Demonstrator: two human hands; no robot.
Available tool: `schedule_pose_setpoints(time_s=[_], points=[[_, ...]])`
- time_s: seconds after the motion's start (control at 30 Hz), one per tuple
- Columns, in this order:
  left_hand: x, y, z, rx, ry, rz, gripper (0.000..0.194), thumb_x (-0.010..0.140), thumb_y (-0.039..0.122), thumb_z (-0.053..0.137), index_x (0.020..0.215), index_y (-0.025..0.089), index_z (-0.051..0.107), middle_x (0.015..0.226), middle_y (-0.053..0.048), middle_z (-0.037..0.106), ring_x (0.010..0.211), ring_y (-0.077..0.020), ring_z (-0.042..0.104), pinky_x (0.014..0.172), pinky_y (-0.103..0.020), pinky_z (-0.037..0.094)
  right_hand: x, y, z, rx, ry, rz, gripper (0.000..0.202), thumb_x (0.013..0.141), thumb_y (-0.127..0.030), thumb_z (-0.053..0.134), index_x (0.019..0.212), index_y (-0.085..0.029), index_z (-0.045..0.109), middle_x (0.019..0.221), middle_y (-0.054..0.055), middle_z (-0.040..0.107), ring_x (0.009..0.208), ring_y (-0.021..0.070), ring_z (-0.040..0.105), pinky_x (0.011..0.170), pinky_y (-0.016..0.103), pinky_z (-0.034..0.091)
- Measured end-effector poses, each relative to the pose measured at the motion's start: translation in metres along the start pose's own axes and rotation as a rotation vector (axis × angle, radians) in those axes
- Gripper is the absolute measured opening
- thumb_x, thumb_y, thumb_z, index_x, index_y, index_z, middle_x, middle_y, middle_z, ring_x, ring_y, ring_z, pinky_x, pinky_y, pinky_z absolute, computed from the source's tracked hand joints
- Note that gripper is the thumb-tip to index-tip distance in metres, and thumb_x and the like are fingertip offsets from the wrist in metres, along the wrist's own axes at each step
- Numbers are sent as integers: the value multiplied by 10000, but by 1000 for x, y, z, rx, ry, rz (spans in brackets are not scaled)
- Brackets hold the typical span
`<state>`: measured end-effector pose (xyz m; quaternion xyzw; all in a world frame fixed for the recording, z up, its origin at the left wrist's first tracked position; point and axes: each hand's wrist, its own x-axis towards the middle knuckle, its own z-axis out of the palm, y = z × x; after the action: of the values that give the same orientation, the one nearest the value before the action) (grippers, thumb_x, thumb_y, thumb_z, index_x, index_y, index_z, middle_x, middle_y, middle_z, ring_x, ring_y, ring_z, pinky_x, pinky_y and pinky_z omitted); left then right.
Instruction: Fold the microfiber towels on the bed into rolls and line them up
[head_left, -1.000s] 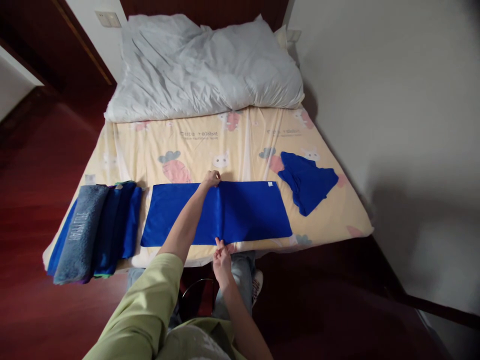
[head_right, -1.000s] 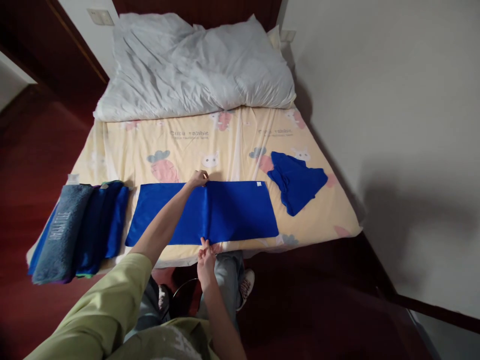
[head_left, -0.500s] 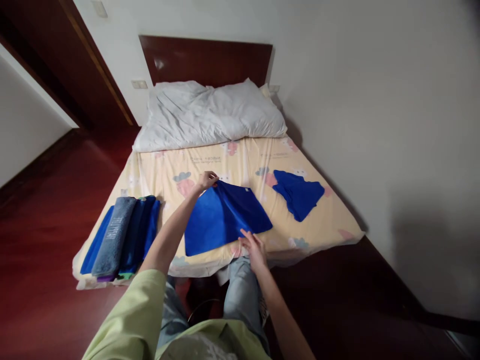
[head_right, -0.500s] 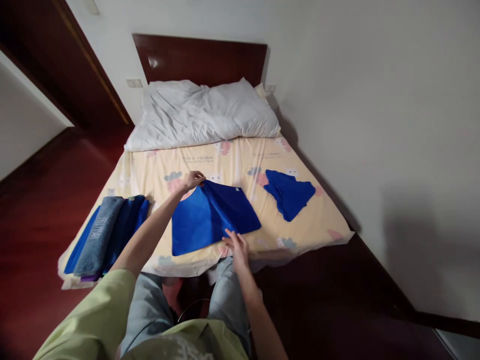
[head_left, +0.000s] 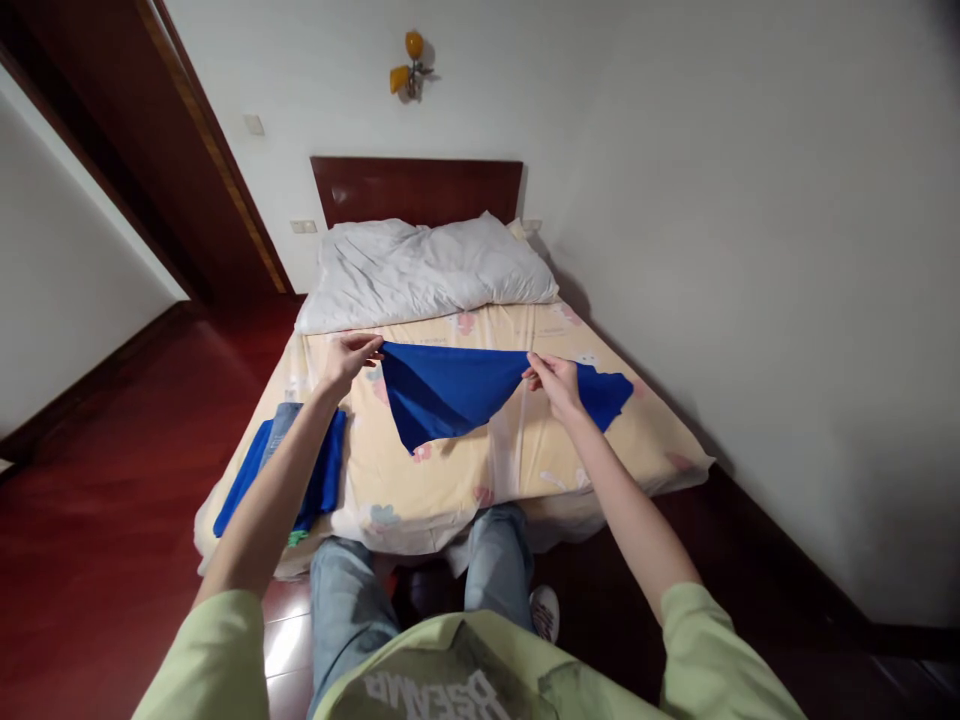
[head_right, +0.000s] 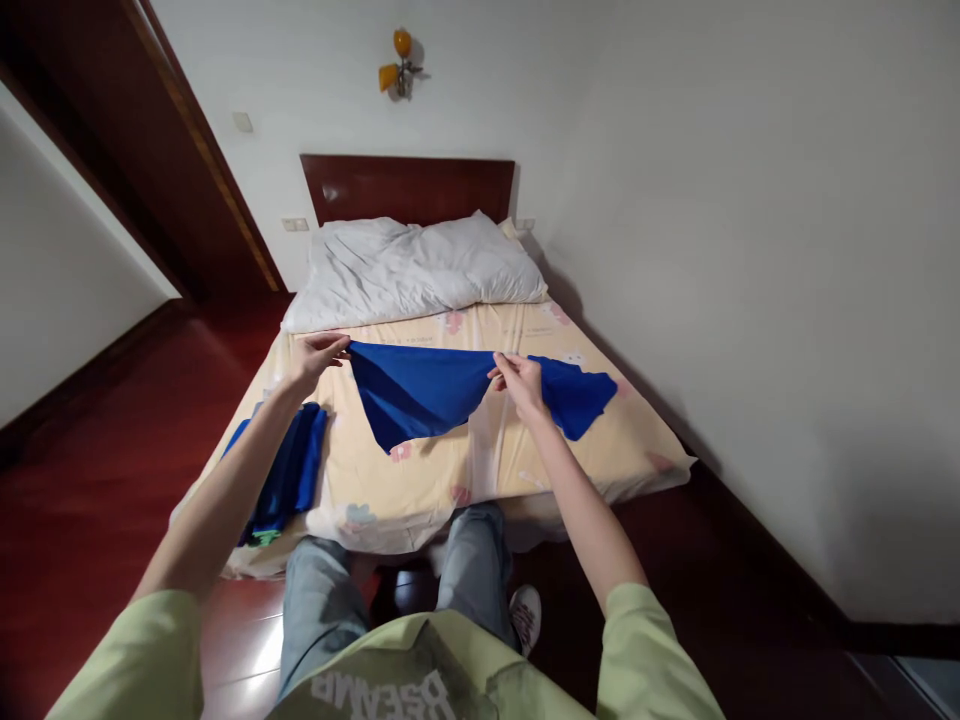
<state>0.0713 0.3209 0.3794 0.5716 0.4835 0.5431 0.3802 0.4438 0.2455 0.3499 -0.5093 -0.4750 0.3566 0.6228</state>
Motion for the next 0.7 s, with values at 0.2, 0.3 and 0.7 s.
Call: schedule_pose_setpoints(time_s=[0.2, 0.3, 0.7], points=[[-22, 26, -36, -3, 54, 44, 545, 605, 498, 843, 952, 87, 754, 812, -120, 732, 709, -196, 699, 566, -237, 522, -3, -38, 14, 31, -56, 53, 449, 690, -567, 792, 708, -136, 667, 652, 47, 694, 450, 80, 567, 430, 176, 433], [-38, 30, -48, -10, 63, 45, 515, 586, 474, 860, 926, 100, 763, 816, -121, 736, 709, -198, 702, 554, -233, 518, -12, -49, 13, 95, -106, 137, 362, 699, -466, 824, 742, -137, 682, 686, 43, 706, 477, 81, 593, 470, 174, 478], [-105, 27, -57, -68, -58, -254, 455, 515, 445, 901, 824, 136, 771, 799, -100, 743, 736, -208, 714, 617, -254, 574, -45, -43, -13, 168, -212, 434, 145, 806, -246, 766, 869, -143, 687, 846, 86, 764, 558, 108, 673, 521, 183, 548]])
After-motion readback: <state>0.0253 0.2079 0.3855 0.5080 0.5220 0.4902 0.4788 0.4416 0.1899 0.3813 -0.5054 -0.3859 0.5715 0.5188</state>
